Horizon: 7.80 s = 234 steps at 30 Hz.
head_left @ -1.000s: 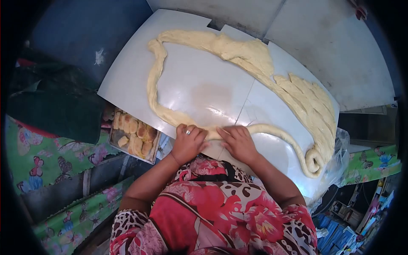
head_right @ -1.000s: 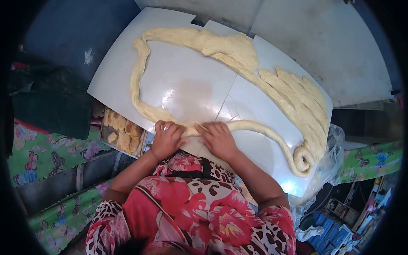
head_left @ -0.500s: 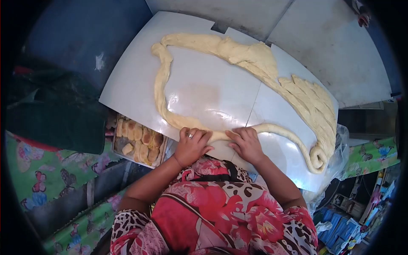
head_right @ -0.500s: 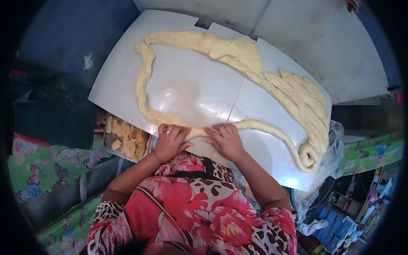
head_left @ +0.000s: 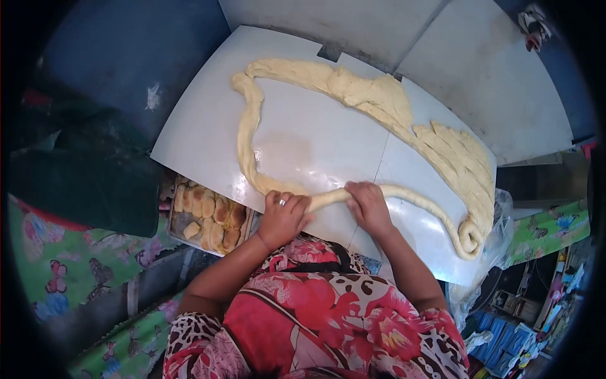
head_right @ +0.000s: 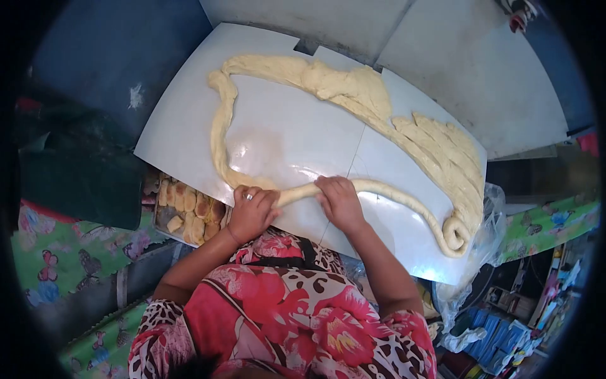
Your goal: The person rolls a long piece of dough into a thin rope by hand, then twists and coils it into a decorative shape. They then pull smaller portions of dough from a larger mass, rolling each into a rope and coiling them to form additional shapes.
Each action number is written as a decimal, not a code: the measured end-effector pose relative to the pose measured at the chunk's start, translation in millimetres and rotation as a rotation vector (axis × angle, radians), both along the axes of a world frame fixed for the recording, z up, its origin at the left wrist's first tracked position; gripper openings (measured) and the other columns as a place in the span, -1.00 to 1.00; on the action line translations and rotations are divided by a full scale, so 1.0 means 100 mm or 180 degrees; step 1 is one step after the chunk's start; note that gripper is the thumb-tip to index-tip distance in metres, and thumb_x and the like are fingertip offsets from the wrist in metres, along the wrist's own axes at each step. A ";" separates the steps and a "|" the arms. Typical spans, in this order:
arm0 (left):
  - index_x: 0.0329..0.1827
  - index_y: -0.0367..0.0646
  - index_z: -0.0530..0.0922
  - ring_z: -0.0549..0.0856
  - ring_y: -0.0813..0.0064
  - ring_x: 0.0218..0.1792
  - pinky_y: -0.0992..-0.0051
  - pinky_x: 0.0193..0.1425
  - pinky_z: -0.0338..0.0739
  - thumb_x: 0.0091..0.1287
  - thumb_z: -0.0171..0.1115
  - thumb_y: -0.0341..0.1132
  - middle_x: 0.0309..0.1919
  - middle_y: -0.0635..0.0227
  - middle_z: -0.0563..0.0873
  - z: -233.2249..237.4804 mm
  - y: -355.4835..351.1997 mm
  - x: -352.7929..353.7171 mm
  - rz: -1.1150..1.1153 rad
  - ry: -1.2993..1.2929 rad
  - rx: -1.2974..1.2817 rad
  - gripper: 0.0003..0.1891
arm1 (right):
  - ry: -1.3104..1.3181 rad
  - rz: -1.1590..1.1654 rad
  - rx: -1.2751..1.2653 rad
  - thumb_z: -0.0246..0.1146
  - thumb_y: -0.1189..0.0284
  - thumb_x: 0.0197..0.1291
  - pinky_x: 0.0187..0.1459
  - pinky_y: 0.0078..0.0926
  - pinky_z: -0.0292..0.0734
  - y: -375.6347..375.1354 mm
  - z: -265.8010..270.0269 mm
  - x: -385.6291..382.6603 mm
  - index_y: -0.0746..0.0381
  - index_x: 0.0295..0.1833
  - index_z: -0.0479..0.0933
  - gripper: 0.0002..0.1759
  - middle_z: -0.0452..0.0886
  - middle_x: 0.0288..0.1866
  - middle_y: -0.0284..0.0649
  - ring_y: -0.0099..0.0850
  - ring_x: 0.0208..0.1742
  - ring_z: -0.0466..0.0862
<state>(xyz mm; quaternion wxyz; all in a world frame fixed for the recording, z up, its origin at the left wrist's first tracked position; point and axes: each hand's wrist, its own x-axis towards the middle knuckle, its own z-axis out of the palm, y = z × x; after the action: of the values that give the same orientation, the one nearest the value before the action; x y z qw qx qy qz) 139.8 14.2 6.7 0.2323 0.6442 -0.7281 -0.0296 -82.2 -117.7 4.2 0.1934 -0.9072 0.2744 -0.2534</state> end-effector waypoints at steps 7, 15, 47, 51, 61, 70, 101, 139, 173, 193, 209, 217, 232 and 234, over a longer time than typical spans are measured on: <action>-0.16 -0.11 0.64 0.50 0.29 0.00 0.06 0.22 0.17 0.20 0.30 -0.21 -0.17 0.33 0.57 0.12 0.00 0.12 0.0370 0.0057 0.0012 -0.78 | 0.0849 -0.0331 -0.0219 0.32 0.22 0.17 0.12 -0.12 0.29 -0.13 0.11 0.10 0.17 0.04 0.56 -0.62 0.50 -0.04 -0.15 -0.19 0.04 0.46; 0.07 -0.09 0.57 0.53 0.33 -0.04 0.14 0.16 0.24 0.21 0.27 -0.23 -0.22 0.39 0.59 0.07 -0.09 0.27 0.0154 -0.0303 -0.0109 -0.64 | 0.0454 -0.0158 -0.0330 0.29 0.29 0.17 -0.02 -0.26 0.41 -0.19 -0.06 0.38 0.18 -0.09 0.58 -0.75 0.51 -0.13 -0.16 -0.19 -0.05 0.50; -0.10 -0.03 0.65 0.57 0.36 -0.05 0.15 0.20 0.18 0.18 0.16 -0.43 -0.21 0.43 0.62 0.11 -0.09 0.46 0.0152 -0.0164 -0.0119 -0.76 | 0.0789 -0.0272 0.0019 0.18 0.17 0.30 0.32 -0.05 0.21 0.09 0.13 0.74 0.11 0.36 0.38 -0.45 0.49 0.26 -0.14 -0.23 0.32 0.41; -0.08 -0.02 0.67 0.57 0.39 -0.06 0.17 0.20 0.19 0.18 0.16 -0.46 -0.22 0.45 0.63 0.06 0.01 0.43 0.0142 0.0037 -0.0184 -0.73 | 0.1426 -0.0079 -0.0155 0.10 0.03 0.35 0.54 0.16 -0.26 0.59 0.01 0.17 -0.04 0.54 0.19 -0.31 0.19 0.57 -0.19 -0.17 0.59 0.12; 0.00 0.01 0.66 0.54 0.38 -0.01 0.14 0.22 0.19 0.17 0.18 -0.42 -0.17 0.49 0.62 -0.02 -0.08 0.41 0.0258 -0.0344 -0.0365 -0.68 | 0.0652 -0.1343 -0.0128 0.02 -0.01 0.38 0.52 0.20 -0.22 -0.55 -0.04 0.95 0.02 0.53 0.20 -0.32 0.18 0.57 -0.08 0.01 0.59 0.06; -0.02 0.05 0.67 0.55 0.41 0.00 0.15 0.20 0.20 0.17 0.19 -0.44 -0.12 0.50 0.64 -0.05 0.06 0.33 0.0463 -0.0355 -0.0653 -0.68 | 0.0169 -0.0919 0.1358 0.25 0.19 0.27 0.52 -0.10 0.03 0.47 0.16 -0.36 0.08 0.50 0.25 -0.29 0.20 0.52 0.07 -0.02 0.55 0.16; 0.06 -0.04 0.62 0.51 0.26 0.21 0.10 0.34 0.10 0.22 0.23 -0.37 0.08 0.30 0.66 0.14 0.14 0.64 0.0331 0.0693 -0.0415 -0.68 | 0.0094 -0.1607 -0.0167 0.26 0.19 0.25 0.40 0.15 0.08 -0.63 0.18 0.22 0.12 0.39 0.40 -0.39 0.42 0.38 0.03 -0.05 0.44 0.34; 0.00 -0.29 0.45 0.66 0.37 -0.30 0.40 -0.08 0.61 0.22 0.44 -0.17 -0.30 0.22 0.68 0.22 -0.69 -0.82 0.1621 0.1779 0.0462 -0.53 | -0.0792 -0.1718 0.0636 0.27 0.44 0.23 0.23 -0.19 0.41 0.38 0.39 -2.66 0.24 0.12 0.59 -0.66 0.56 0.18 -0.02 -0.04 0.19 0.54; 0.46 -0.31 0.22 0.46 -0.01 0.27 0.18 0.34 0.39 0.13 0.30 -0.31 0.23 -0.10 0.50 -0.06 -0.96 0.82 0.2570 0.1486 -0.0283 -0.21 | 0.1337 0.1237 0.0351 0.08 -0.23 0.25 0.58 -0.02 -0.26 0.11 0.15 -0.71 0.19 0.60 -0.08 0.04 0.08 0.61 -0.14 -0.24 0.63 0.04; -0.02 -0.18 0.60 0.65 0.06 -0.08 0.25 -0.03 0.56 0.25 0.31 -0.09 -0.09 0.11 0.63 0.26 -0.78 1.46 0.1282 0.0825 0.0778 -0.61 | 0.0993 0.0879 -0.0390 0.11 -0.08 0.29 0.57 -0.07 -0.12 0.11 0.12 1.68 0.35 0.56 -0.04 -0.02 0.06 0.59 0.07 -0.12 0.61 0.08; -0.14 -0.22 0.57 0.61 0.12 0.01 0.31 0.07 0.51 0.35 0.25 -0.20 -0.09 0.08 0.63 0.03 -0.69 2.30 0.1358 0.0828 -0.0720 -0.75 | 0.1251 0.0737 -0.0258 0.07 -0.09 0.31 0.56 -0.04 -0.13 0.21 0.07 2.52 0.26 0.55 0.06 -0.10 0.11 0.59 -0.06 -0.22 0.60 0.10; 0.48 -0.20 0.30 0.22 0.08 0.52 0.10 0.53 0.01 0.47 -0.01 0.04 0.48 0.11 0.31 0.02 -0.17 2.01 0.1170 0.0244 0.0249 -0.36 | 0.1329 0.1418 -0.0306 0.16 0.10 0.27 0.48 -0.06 0.10 -0.12 0.28 2.96 0.30 0.45 0.25 -0.26 0.32 0.47 0.02 -0.09 0.49 0.30; 0.13 -0.20 0.61 0.44 0.05 0.34 0.04 0.39 0.26 0.29 0.29 -0.17 0.17 0.08 0.53 -0.04 -0.14 1.98 0.1479 0.0129 -0.0320 -0.59 | 0.1704 0.0059 -0.1302 -0.09 -0.06 0.42 0.38 0.58 -0.32 -0.59 0.15 4.28 -0.08 0.55 0.15 -0.34 0.02 0.62 -0.05 -0.08 0.62 0.00; 0.10 -0.20 0.62 0.45 0.07 0.32 0.04 0.39 0.25 0.29 0.30 -0.17 0.13 0.09 0.56 -0.03 -0.15 1.98 0.1480 0.0148 -0.0394 -0.61 | 0.1162 0.0826 -0.0828 -0.10 -0.05 0.43 0.37 0.59 -0.33 -0.47 0.12 4.26 -0.03 0.54 0.17 -0.34 -0.03 0.63 -0.02 -0.07 0.63 -0.04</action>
<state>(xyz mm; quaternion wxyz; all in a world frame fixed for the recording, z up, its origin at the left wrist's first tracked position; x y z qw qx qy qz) 337.3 -1.2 3.7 0.2887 0.7782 -0.5551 0.0546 343.7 -164.4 15.9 0.0532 -0.9828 0.1511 -0.0917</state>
